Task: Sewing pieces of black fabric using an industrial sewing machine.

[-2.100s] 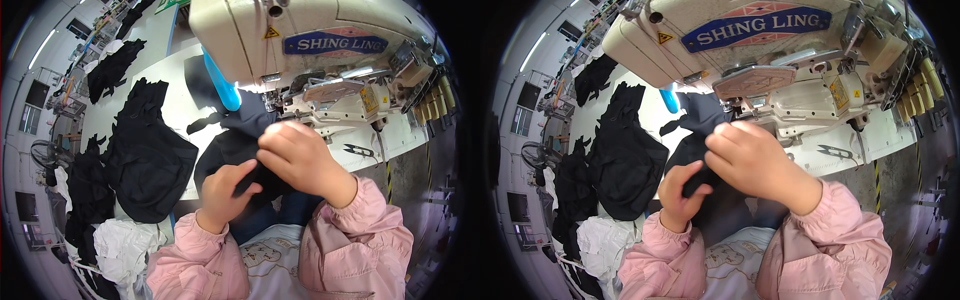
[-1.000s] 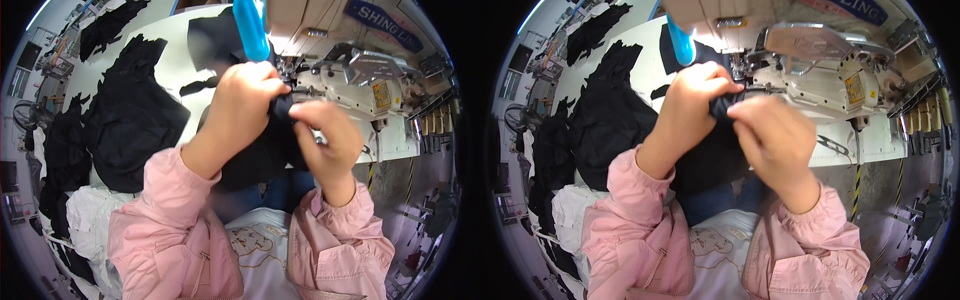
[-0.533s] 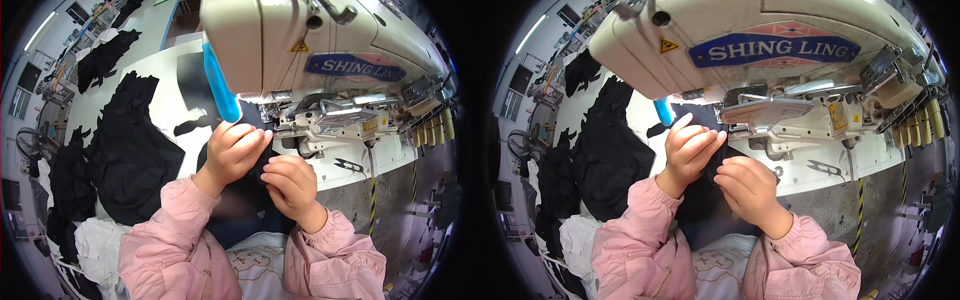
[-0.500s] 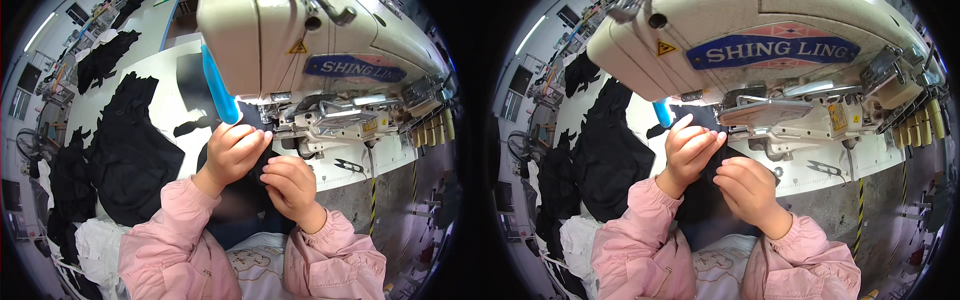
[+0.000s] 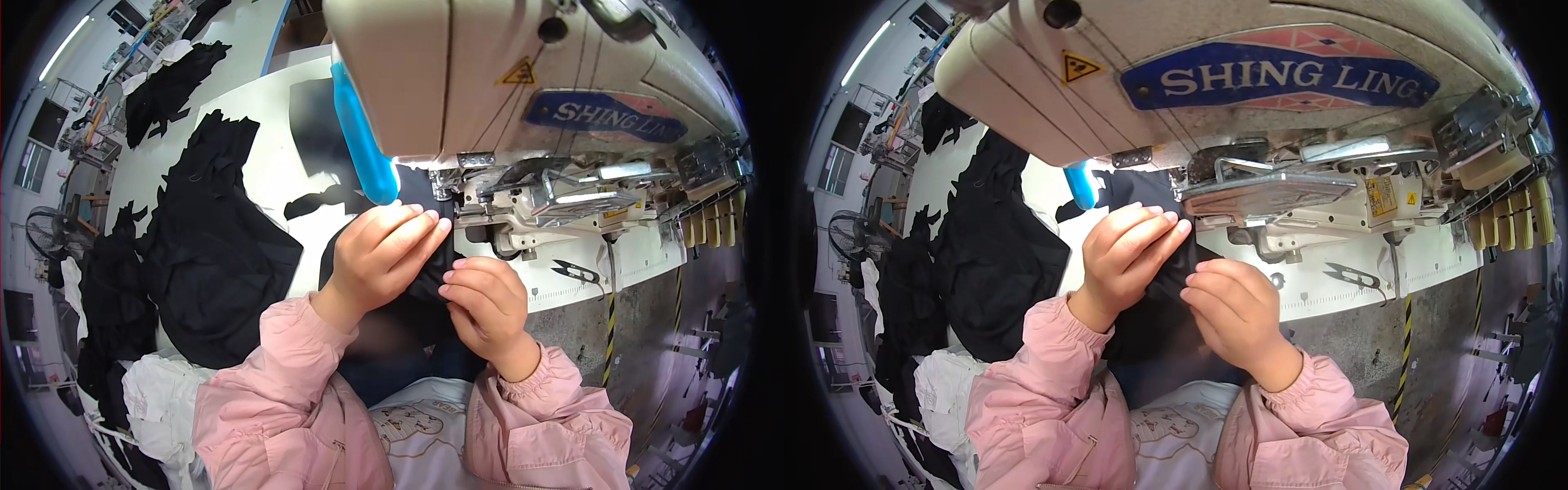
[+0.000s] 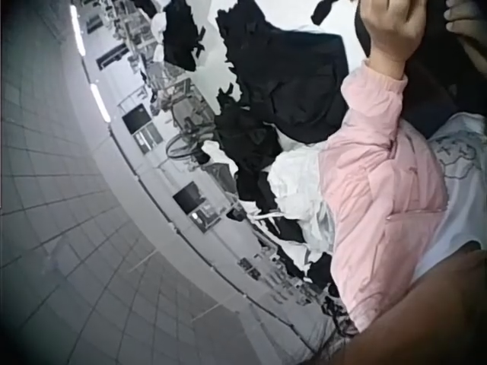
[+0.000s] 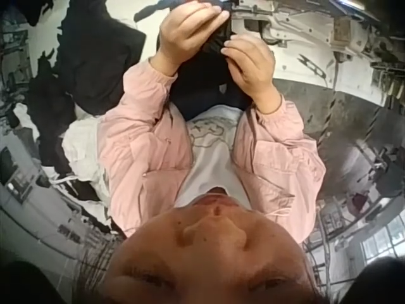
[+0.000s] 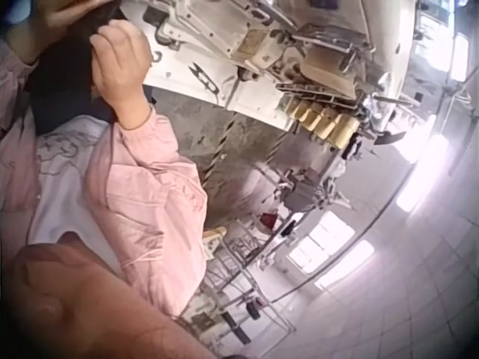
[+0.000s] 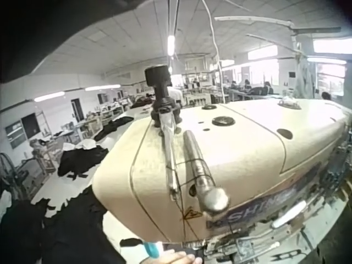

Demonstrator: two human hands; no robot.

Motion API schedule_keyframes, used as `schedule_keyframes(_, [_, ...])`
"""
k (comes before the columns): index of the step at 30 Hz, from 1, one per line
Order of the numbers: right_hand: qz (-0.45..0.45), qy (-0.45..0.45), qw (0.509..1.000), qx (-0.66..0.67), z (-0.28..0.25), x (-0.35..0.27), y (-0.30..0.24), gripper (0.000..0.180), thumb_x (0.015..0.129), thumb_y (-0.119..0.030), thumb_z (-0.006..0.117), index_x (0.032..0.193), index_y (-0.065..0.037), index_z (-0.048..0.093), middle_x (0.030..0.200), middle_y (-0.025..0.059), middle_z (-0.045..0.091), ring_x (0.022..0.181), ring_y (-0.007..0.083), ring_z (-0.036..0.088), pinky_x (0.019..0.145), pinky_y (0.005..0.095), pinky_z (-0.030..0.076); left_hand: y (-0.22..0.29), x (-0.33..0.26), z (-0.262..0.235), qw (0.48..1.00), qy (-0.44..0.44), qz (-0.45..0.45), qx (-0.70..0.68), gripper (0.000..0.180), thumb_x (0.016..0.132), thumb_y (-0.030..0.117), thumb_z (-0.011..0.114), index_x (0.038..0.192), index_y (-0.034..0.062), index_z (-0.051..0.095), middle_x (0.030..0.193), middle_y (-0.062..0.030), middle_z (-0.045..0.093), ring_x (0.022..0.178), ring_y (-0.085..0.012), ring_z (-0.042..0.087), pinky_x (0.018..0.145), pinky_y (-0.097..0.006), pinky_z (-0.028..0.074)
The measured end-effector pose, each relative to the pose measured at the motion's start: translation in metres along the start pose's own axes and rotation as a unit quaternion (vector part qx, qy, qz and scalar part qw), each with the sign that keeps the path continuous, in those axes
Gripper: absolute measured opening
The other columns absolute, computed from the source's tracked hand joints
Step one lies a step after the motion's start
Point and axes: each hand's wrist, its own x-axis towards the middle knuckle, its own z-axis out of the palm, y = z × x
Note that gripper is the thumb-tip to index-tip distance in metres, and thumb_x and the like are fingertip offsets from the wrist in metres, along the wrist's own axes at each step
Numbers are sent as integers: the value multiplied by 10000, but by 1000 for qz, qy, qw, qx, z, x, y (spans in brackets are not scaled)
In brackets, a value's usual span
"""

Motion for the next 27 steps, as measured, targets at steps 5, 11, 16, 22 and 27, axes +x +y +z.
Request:
schedule_keyframes(5, [-4,1,1000,-20,2,-5,2,262,695,1,784,947,-54,740,1047,63,731,1006,292,719,817,399,605,3,-1,-4,1000,-20,-3,11,318,800,122,762,1107,118,845,1175,-11,705,1085,-220,678,931,-384,595])
schedule_keyframes(11, [-8,5,1000,-20,5,-2,1,268,700,6,779,961,-45,741,1044,72,727,1002,296,720,819,402,606,2,-3,-7,999,-44,-14,11,325,862,160,695,1156,148,835,1216,-2,708,1166,-205,679,1009,-422,560])
schedule_keyframes(16, [-3,19,1000,-21,6,0,0,281,683,52,765,949,-37,739,1022,82,731,985,307,720,823,406,602,3,-3,-9,997,-63,-33,17,358,872,145,677,1200,169,819,1239,3,710,1196,-200,672,1067,-440,515])
schedule_keyframes(22, [-4,29,999,-33,8,2,2,252,730,37,778,966,-39,730,1041,78,717,995,302,719,820,408,606,2,-2,-11,996,-76,-41,19,377,883,136,658,1226,181,808,1268,2,710,1216,-205,668,1098,-456,482])
schedule_keyframes(27, [-1,32,999,-34,8,5,4,267,720,46,771,970,-38,725,1042,82,715,991,309,717,824,415,608,2,-3,-12,997,-69,-31,11,376,890,139,657,1231,187,808,1239,13,710,1215,-197,663,1122,-460,451])
